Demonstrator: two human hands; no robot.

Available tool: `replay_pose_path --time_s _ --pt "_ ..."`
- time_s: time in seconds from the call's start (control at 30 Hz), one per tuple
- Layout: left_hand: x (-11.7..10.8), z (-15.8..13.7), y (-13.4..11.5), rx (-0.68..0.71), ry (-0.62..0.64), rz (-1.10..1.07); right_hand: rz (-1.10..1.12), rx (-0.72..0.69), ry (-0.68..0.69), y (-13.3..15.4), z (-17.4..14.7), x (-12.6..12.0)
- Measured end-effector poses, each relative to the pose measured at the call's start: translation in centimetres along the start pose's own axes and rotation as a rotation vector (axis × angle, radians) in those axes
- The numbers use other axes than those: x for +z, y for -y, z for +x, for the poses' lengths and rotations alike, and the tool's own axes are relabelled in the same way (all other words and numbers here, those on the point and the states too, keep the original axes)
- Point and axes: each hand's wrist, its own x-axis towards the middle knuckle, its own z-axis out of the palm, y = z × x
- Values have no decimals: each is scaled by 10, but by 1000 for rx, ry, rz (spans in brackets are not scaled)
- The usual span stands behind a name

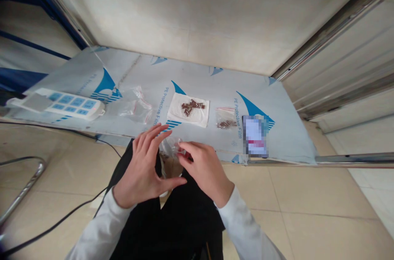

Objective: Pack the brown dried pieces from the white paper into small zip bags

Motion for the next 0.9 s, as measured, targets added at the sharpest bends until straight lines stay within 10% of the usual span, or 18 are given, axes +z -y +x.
replay_pose_path --time_s 0.23,0.4,0.53,0.9 --pt "25 2 20 -93 6 -127 139 2 151 0 27 -12" --pt "34 -7 24 -242 -61 -147 -60 95 -182 -82 94 -12" --pt "41 -16 22 -246 -31 -208 -337 93 -117 -134 138 -5" --pt "42 -16 27 -314 -29 -213 -316 96 -152 -154 147 7"
